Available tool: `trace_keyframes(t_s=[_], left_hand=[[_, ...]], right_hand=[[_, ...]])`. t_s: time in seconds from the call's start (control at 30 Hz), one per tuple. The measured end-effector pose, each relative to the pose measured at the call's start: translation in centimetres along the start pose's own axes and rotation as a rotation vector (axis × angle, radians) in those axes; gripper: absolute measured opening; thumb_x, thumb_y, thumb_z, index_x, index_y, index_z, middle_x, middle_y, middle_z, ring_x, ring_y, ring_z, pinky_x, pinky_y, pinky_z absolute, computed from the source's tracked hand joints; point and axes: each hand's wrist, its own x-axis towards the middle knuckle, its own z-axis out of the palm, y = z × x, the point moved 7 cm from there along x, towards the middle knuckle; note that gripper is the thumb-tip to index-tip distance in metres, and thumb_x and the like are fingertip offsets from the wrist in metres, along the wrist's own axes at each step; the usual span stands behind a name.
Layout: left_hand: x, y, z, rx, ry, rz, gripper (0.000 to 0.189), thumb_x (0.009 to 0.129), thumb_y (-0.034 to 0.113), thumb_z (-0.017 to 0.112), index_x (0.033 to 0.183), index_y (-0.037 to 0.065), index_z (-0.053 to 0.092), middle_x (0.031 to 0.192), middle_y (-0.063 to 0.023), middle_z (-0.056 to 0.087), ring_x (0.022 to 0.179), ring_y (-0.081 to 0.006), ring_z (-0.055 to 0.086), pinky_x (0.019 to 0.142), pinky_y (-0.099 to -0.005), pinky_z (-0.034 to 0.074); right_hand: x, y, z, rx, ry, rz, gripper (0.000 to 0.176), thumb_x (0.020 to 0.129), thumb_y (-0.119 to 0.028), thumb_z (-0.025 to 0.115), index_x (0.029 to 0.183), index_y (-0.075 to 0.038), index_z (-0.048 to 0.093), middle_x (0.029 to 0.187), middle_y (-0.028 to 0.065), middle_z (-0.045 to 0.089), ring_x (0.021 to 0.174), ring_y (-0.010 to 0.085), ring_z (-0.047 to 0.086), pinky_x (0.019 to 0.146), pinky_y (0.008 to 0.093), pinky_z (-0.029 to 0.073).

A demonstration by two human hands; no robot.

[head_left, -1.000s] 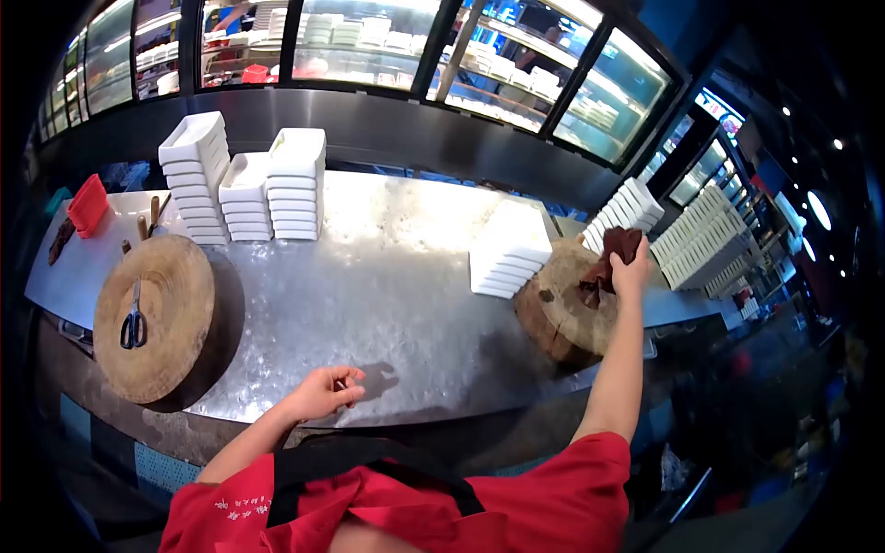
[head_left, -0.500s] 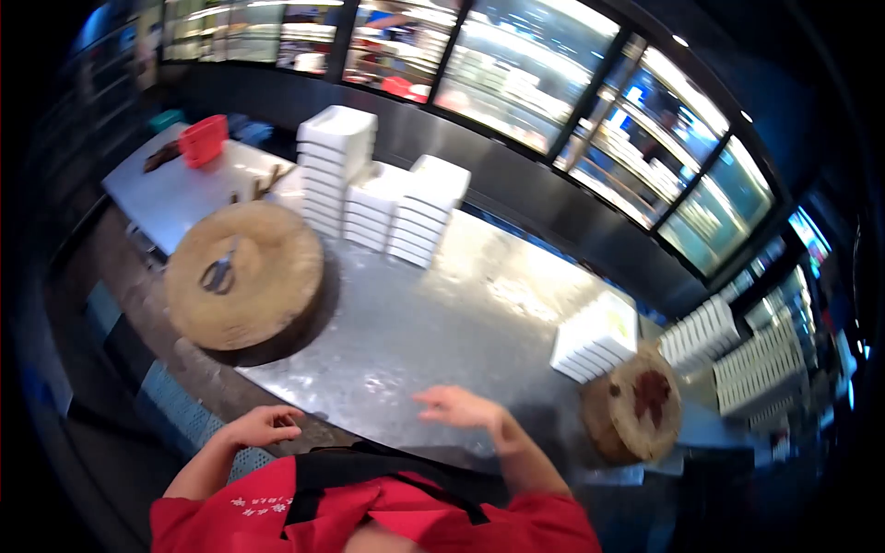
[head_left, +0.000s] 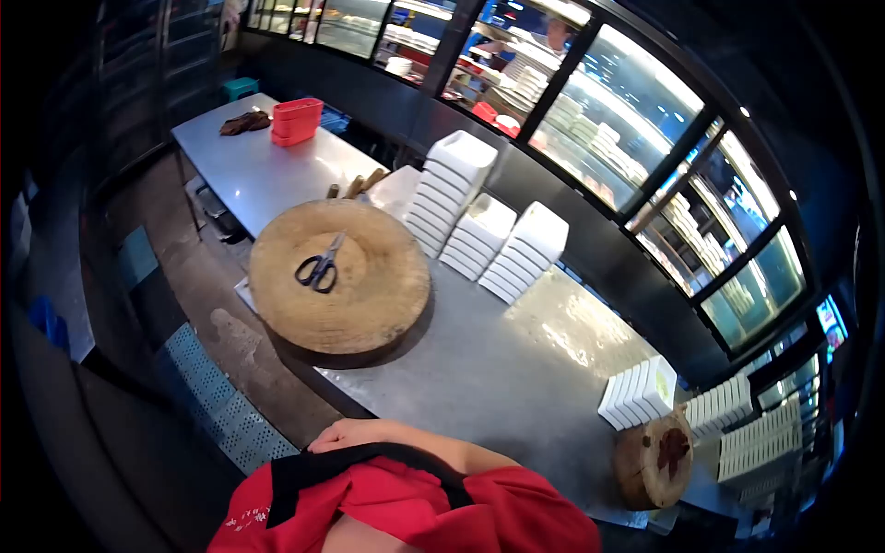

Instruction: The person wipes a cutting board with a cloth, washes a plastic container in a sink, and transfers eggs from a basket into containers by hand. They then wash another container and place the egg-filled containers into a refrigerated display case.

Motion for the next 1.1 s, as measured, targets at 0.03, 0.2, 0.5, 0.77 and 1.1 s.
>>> trace_keyframes(t_s=[0.03,0.2,0.5,0.77,1.1], left_hand=[[-0.1,-0.6,-0.7,-0.027,0.022,-0.009,0.040,0.088,0.029,0.054,0.120,0.005,0.051,0.099,-0.0116,0.062,0.088,-0.0219,0.059,0.077,-0.0334,0.047],[-1.0,-3.9,-3.5,-0.139,0.130,-0.065,0.039,0.089,0.029,0.052,0.120,0.005,0.051,0.098,-0.0129,0.062,0.088,-0.0236,0.059,0.077,-0.0345,0.047],[0.4,-7.8,-7.6,-0.288,0.266,-0.192,0.038,0.090,0.029,0.050,0.119,0.005,0.052,0.097,-0.0152,0.062,0.089,-0.0267,0.059,0.078,-0.0364,0.047],[3.6,-7.6,-16.2,-0.312,0.369,-0.251,0.037,0.090,0.029,0.047,0.118,0.004,0.052,0.096,-0.0173,0.062,0.090,-0.0294,0.059,0.079,-0.0381,0.046],[7.7,-7.4,-27.8,-0.325,0.461,-0.345,0.037,0.091,0.029,0.045,0.117,0.004,0.053,0.095,-0.0199,0.062,0.091,-0.0328,0.059,0.080,-0.0402,0.046]], right_hand=[[1.0,-0.2,0.1,0.000,-0.018,0.006,0.042,0.093,-0.034,0.046,0.111,0.002,0.057,0.116,0.0117,0.058,0.109,0.0189,0.052,0.093,0.0284,0.039],[6.4,-2.1,-0.3,0.031,-0.151,-0.043,0.037,0.092,-0.030,0.048,0.107,0.001,0.059,0.105,0.0071,0.062,0.100,0.0138,0.054,0.088,0.0280,0.041],[16.8,-7.9,-2.0,-0.698,-0.354,-0.149,0.027,0.080,-0.028,0.057,0.089,-0.005,0.066,0.083,0.0172,0.064,0.085,0.0346,0.059,0.071,0.0399,0.046],[26.4,-11.7,-8.0,-0.816,-0.411,-0.298,0.028,0.076,-0.027,0.060,0.095,-0.007,0.065,0.088,0.0163,0.064,0.090,0.0330,0.059,0.075,0.0427,0.046],[34.9,-14.4,-16.6,-0.562,-0.493,-0.278,0.032,0.087,-0.032,0.049,0.107,-0.009,0.061,0.098,0.0150,0.063,0.094,0.0337,0.057,0.079,0.0402,0.044]])
